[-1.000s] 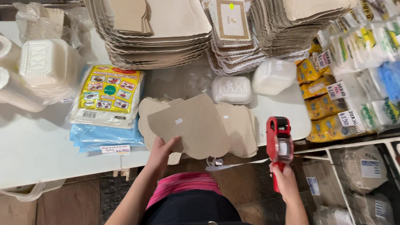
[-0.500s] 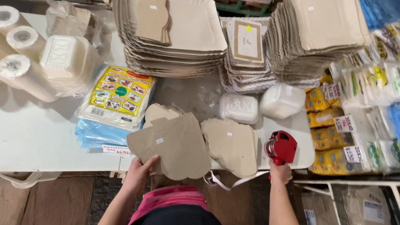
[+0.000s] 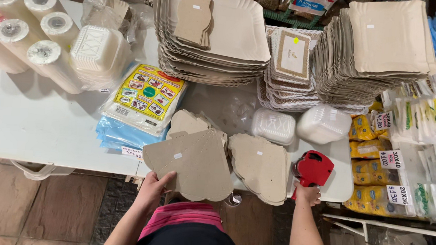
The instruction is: The person uses a red pricing gun to apply labels to various stacks of flat cardboard containers on a work table.
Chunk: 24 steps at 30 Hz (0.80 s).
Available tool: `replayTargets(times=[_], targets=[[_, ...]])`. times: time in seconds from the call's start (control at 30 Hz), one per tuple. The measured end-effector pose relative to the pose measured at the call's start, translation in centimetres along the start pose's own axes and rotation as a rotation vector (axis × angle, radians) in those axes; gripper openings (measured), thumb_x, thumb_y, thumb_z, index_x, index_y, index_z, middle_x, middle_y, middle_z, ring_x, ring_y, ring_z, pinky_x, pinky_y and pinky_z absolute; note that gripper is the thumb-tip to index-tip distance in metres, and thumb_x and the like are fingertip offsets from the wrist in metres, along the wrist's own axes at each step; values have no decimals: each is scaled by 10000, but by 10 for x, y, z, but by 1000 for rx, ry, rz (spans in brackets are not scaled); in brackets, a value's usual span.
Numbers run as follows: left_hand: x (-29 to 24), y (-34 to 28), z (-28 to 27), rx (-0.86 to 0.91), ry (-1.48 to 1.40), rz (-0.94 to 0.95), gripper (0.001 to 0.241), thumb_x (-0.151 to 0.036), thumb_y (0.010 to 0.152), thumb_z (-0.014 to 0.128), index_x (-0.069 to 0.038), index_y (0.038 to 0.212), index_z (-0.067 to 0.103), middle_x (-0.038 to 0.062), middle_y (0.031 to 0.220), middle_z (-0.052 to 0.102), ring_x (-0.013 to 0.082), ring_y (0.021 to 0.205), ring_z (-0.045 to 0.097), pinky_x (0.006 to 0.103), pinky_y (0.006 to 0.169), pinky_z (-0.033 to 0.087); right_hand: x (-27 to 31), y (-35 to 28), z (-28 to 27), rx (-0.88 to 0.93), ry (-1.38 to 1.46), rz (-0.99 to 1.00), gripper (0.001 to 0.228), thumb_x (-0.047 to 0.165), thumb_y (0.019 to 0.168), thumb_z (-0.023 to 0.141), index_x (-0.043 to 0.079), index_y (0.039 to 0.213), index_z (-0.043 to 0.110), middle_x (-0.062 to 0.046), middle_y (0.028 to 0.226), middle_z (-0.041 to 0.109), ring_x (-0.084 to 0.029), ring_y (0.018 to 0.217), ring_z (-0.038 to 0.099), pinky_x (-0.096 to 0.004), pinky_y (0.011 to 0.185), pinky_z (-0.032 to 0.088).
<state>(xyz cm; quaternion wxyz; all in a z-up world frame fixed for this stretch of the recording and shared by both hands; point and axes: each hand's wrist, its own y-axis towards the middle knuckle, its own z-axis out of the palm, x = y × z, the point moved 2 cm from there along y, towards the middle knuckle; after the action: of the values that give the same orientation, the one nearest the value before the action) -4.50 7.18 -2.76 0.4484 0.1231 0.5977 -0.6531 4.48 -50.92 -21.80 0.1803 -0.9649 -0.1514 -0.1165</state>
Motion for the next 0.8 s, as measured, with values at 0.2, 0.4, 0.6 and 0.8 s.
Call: replayTargets(times=[0.2, 0.4, 0.6, 0.8], targets=[[9, 10, 7, 67, -52, -15, 384, -152, 930, 746, 42, 1233, 610, 226, 1051, 725, 281, 860, 690, 377, 679, 583, -5, -35, -31, 65, 149, -201, 862, 548, 795, 860, 90, 1474, 592, -219, 1454, 503, -455, 1377, 358, -608, 1072, 439], [21, 36, 32, 194, 85, 117, 287, -185, 940, 836, 9, 882, 633, 58, 706, 545, 117, 639, 541, 286, 651, 531, 45, -235, -100, 655, 826, -637, 681, 413, 1084, 564, -58, 1558, 428, -310, 1441, 549, -435, 1388, 493, -539, 1174, 407], [77, 109, 37, 287, 182, 121, 467, -277, 975, 830, 79, 1160, 592, 106, 998, 596, 204, 981, 656, 430, 949, 584, -4, -191, 13, 833, 782, -611, 502, 172, 995, 770, 78, 1468, 630, -141, 1353, 711, -262, 1210, 665, -451, 1083, 509], [14, 47, 29, 224, 1035, 606, 584, -257, 984, 713, -209, 1537, 532, 154, 1399, 662, 369, 1371, 594, 529, 1155, 489, -39, -133, 2, 404, 921, -518, 431, 136, 1029, 748, 24, 1425, 620, -179, 1140, 735, -225, 975, 706, -390, 875, 618]])
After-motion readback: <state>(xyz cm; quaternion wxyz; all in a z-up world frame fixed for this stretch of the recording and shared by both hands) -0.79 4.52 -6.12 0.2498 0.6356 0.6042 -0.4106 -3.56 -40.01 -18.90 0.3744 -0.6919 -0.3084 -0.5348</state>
